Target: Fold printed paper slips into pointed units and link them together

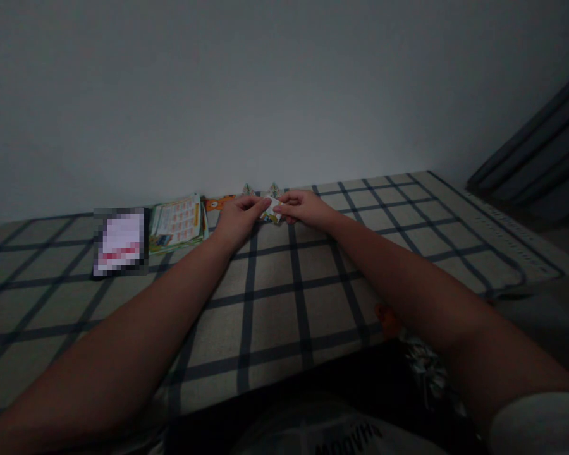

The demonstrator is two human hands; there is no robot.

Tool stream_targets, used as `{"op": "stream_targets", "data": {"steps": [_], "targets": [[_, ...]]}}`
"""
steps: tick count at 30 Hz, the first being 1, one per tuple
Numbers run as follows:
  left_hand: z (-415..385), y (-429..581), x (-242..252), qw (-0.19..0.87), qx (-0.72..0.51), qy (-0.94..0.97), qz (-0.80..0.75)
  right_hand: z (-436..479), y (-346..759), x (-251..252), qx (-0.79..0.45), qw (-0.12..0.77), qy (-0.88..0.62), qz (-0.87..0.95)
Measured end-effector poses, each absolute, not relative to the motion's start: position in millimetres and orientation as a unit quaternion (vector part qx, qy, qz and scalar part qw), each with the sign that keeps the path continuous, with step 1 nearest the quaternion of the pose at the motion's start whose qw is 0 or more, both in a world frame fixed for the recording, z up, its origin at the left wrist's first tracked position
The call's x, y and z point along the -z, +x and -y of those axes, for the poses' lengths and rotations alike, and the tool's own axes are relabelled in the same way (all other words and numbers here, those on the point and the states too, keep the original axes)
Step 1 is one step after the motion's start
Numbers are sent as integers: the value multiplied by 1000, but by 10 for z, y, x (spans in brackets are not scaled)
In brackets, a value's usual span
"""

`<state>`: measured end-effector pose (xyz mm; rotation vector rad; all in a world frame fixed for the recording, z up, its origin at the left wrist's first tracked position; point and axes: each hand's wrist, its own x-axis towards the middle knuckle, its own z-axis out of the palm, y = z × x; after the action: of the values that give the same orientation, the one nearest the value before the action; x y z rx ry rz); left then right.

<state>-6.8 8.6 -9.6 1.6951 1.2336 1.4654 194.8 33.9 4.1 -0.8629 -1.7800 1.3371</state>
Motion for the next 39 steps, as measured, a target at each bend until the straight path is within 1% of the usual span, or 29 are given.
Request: {"op": "stream_targets", "data": {"steps": [5, 11, 16, 21, 23, 28, 35, 39], "targets": [[-91, -70, 115, 295, -550, 633, -458, -341, 1937, -31, -529, 371, -336, 685], [-85, -40, 99, 328, -559, 619, -442, -301, 1945, -62, -517, 363, -346, 694], [-82, -29, 82, 307, -566, 612, -460, -301, 1931, -49, -524, 373, -339, 687], [-58, -19, 52, 286, -561, 617, -472, -294, 1942, -71, -505, 356, -336, 711], [-55, -6, 46, 309, -569, 610, -457, -291, 1950, -90, -489, 365, -346, 713], [-66, 6, 65, 381, -560, 603, -422, -303, 1969, -129, -463, 429, -360, 687], [-71, -54, 84, 329, -542, 628, -450, -299, 1960, -120, -489, 432, -367, 664], [-58, -62, 58, 312, -542, 629, -462, -304, 1959, -119, -493, 415, -368, 671]]}}
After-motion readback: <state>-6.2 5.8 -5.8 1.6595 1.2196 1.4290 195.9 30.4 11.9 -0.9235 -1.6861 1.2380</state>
